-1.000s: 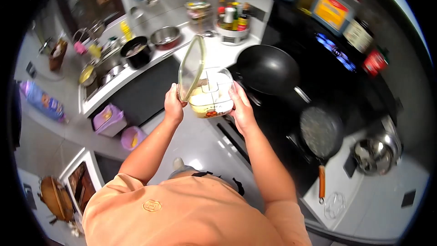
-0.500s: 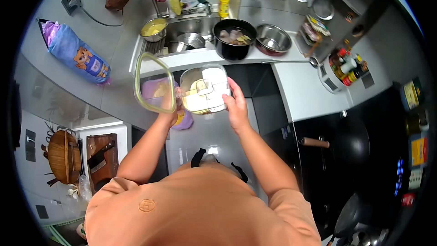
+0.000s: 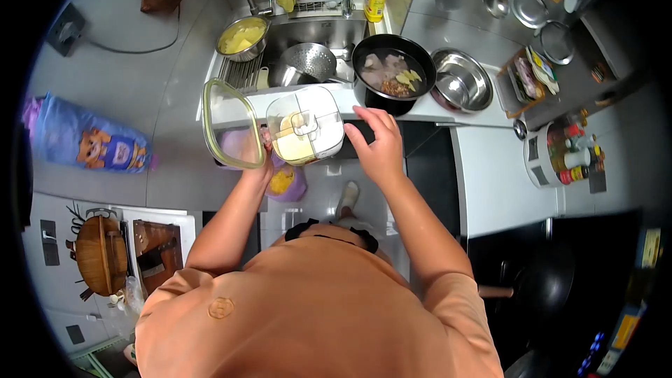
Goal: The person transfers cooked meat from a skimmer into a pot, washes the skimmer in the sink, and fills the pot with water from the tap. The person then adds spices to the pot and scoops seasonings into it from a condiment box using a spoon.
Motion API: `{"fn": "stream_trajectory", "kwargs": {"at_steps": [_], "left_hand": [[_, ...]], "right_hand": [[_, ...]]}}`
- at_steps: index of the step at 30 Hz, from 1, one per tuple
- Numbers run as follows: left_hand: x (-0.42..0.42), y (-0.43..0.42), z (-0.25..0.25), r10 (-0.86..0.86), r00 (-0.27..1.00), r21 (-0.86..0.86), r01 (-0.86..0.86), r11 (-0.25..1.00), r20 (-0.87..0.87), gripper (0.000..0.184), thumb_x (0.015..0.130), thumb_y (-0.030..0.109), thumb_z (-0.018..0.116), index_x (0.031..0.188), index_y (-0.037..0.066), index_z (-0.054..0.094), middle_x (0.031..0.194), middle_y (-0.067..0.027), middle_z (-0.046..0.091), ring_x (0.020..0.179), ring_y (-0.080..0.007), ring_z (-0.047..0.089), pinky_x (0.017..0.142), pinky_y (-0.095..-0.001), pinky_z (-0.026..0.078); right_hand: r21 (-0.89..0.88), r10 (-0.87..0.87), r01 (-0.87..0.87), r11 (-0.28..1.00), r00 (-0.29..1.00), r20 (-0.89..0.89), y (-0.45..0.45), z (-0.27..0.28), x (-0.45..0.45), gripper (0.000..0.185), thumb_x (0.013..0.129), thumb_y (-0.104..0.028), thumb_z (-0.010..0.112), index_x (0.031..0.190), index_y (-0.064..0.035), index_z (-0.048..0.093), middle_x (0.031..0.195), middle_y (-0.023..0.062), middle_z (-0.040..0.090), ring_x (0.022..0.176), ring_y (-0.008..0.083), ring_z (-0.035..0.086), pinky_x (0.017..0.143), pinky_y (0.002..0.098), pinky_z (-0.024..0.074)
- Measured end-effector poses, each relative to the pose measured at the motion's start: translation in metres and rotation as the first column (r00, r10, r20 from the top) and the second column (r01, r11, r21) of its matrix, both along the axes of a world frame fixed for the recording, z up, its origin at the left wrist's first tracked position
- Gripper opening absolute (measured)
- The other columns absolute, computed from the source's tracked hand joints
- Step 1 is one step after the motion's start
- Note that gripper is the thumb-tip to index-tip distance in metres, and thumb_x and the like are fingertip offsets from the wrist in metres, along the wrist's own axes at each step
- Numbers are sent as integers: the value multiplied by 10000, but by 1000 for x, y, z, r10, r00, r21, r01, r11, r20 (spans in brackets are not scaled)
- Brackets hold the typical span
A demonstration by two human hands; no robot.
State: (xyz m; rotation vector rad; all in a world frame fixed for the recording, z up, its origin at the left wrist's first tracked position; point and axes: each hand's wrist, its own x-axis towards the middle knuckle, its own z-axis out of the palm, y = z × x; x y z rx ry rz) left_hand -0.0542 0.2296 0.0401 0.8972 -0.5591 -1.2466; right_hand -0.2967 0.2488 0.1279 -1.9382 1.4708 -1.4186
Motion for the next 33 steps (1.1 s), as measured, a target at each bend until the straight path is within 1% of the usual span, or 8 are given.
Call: {"fn": "stream_trajectory", "kwargs": {"at_steps": [2, 8, 13, 16, 20, 23, 27, 33], "left_hand": [[-18, -33, 9, 132, 990, 79, -136, 988, 50, 229, 935, 271, 506, 751, 134, 494, 624, 49, 434, 531, -63, 390, 504, -211, 307], [-42, -119, 17, 243, 970, 255, -236, 938, 6, 237, 934, 276, 509, 771, 104, 503, 647, 8, 444, 556, -108, 413, 510, -247, 311], [-60, -155, 25, 241, 971, 158, -237, 959, -4, 230, 917, 276, 554, 792, 90, 502, 661, 12, 444, 563, -102, 403, 521, -245, 308], [-72, -174, 29, 222, 974, 82, -224, 971, 36, 231, 915, 271, 565, 798, 80, 507, 671, 11, 454, 569, -96, 408, 520, -241, 301], [-75, -198, 22, 174, 983, 14, -175, 985, 56, 215, 909, 273, 574, 823, 84, 521, 689, 5, 478, 585, -98, 431, 529, -236, 309], [-75, -216, 22, 160, 984, 124, -169, 978, 77, 181, 911, 255, 567, 838, 95, 524, 717, 8, 485, 602, -94, 436, 534, -229, 314], [-73, -232, 21, 113, 993, 94, -117, 989, 43, 153, 910, 233, 556, 847, 96, 528, 728, 9, 488, 615, -92, 443, 542, -227, 321], [-65, -245, 4, -28, 997, -27, 30, 999, 66, 202, 960, 252, 487, 900, 73, 559, 776, 3, 524, 684, -95, 497, 639, -233, 393]], "right_hand": [[-145, 43, -76, 987, 974, -221, -37, 6, -8, 231, 757, -192, 707, 962, -90, 681, 856, 46, 630, 840, 246, 574, 741, 346, 412], [-95, 222, -280, 955, 892, -394, -149, 17, -9, 227, 761, -239, 696, 953, -120, 686, 786, 50, 606, 796, 246, 560, 721, 376, 399], [-63, 284, -349, 935, 844, -454, -197, 23, -6, 175, 754, -302, 686, 739, -129, 681, 744, 37, 595, 762, 234, 569, 694, 374, 394], [30, 273, -305, 952, 801, -533, -219, 17, -5, 155, 745, -282, 687, 732, -128, 675, 721, 34, 586, 748, 239, 574, 680, 375, 398], [64, 246, -240, 969, 888, -388, -239, 21, -17, 110, 754, -225, 687, 732, -119, 670, 727, 43, 593, 724, 237, 582, 679, 370, 416], [-47, 135, -152, 987, 954, -268, -249, 31, -46, 83, 766, -185, 691, 767, -102, 680, 727, 59, 593, 700, 233, 583, 652, 362, 434], [131, 73, -70, 989, 997, -19, -242, 36, -72, 93, 765, -139, 696, 834, -77, 693, 722, 62, 590, 629, 248, 572, 573, 345, 450], [-140, 2, -74, 987, 889, -458, -248, 15, -72, 60, 741, -137, 693, 761, -88, 665, 712, 33, 541, 666, 215, 551, 612, 354, 403]]}}
